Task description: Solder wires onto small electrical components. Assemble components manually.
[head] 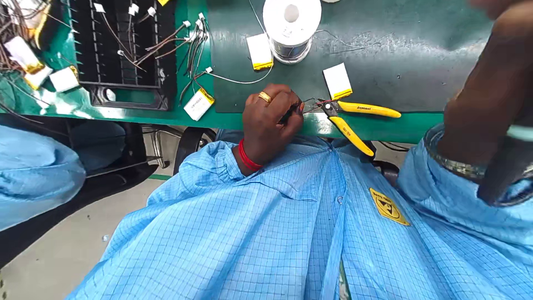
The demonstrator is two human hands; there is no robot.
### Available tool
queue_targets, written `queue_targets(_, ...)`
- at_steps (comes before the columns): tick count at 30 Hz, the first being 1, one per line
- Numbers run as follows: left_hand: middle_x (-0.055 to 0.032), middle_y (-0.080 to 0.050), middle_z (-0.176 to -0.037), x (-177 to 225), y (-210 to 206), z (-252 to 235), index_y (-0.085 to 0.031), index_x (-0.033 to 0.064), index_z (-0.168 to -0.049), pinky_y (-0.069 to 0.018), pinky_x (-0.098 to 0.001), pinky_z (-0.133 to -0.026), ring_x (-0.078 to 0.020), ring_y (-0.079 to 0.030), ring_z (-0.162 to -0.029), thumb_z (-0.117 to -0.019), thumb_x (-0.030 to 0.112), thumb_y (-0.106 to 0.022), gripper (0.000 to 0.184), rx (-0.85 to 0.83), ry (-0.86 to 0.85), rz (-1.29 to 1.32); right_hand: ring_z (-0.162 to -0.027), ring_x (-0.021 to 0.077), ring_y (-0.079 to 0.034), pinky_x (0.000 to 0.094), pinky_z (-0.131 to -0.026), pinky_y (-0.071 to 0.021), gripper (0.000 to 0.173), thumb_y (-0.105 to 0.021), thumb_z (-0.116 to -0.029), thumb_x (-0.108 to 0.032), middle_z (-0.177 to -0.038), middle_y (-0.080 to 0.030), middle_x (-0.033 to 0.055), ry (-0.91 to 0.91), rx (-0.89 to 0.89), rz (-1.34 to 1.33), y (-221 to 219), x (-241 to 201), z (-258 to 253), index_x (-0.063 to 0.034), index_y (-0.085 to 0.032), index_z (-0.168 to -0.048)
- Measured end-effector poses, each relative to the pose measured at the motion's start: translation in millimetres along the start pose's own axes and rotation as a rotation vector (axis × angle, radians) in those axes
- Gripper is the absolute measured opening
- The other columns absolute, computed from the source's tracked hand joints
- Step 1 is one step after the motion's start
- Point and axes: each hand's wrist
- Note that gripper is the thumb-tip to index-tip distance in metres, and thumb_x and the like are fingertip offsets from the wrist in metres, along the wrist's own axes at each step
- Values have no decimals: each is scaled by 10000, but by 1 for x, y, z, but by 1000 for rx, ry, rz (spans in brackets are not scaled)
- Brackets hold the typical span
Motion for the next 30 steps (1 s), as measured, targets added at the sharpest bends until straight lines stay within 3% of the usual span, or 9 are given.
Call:
queue_targets(1,-115,-701,-981,0,0,1,-702,57,-902,-477,-394,-772,-183,-649,-864,-939,134,-645,103,-5,-6,8,-993,117,-692,293,-870,-578,228,-575,-1063,-139,-1071,-721,123,-14,-76,-51,6,-3,13,41,-648,-1183)
queue_targets(2,-117,-715,-979,-1,0,1,-706,55,-905,-482,-400,-801,-187,-662,-884,-945,137,-645,111,-9,-14,14,-1036,129,-693,297,-899,-582,321,-598,-1054,-173,-1149,-716,122,-24,-110,-57,9,-4,27,14,-617,-1314)
queue_targets(4,-118,-726,-968,-1,0,3,-708,47,-913,-466,-405,-835,-193,-664,-889,-956,142,-636,127,-17,-26,12,-960,199,-712,355,-823,-592,425,-674,-1005,-218,-1117,-723,148,-42,-62,41,11,-5,59,-22,-617,-1378)
queue_targets(7,-118,-729,-967,-1,0,5,-702,47,-912,-469,-411,-853,-197,-672,-905,-964,147,-626,136,-18,-33,-5,-899,127,-681,293,-782,-574,319,-665,-1004,-221,-1035,-709,60,-111,88,21,1,-8,93,-66,-683,-1283)
queue_targets(9,-122,-734,-972,-1,0,5,-702,42,-916,-468,-410,-861,-199,-675,-923,-964,141,-626,133,-23,-35,2,-975,59,-689,252,-835,-585,266,-652,-1013,-226,-1108,-723,-50,-178,158,-116,-7,-8,108,-142,-701,-1261)
queue_targets(12,-126,-743,-977,-1,2,6,-707,28,-925,-474,-404,-881,-196,-681,-944,-958,130,-644,125,-38,-32,46,-982,36,-695,246,-822,-596,225,-646,-1016,-250,-1124,-725,-118,-249,231,-296,-14,-7,121,-210,-715,-1226)
queue_targets(30,-132,-753,-994,-4,4,2,-709,7,-956,-484,-382,-908,-177,-695,-965,-983,110,-638,128,-81,-22,61,-909,68,-710,265,-753,-615,200,-629,-1012,-226,-1081,-715,-78,-310,295,-323,-6,12,114,-129,-675,-1180)
Point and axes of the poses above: each hand's wrist, its own z-axis away from the middle knuckle, its own y-axis out of the back of the hand, x = y × z
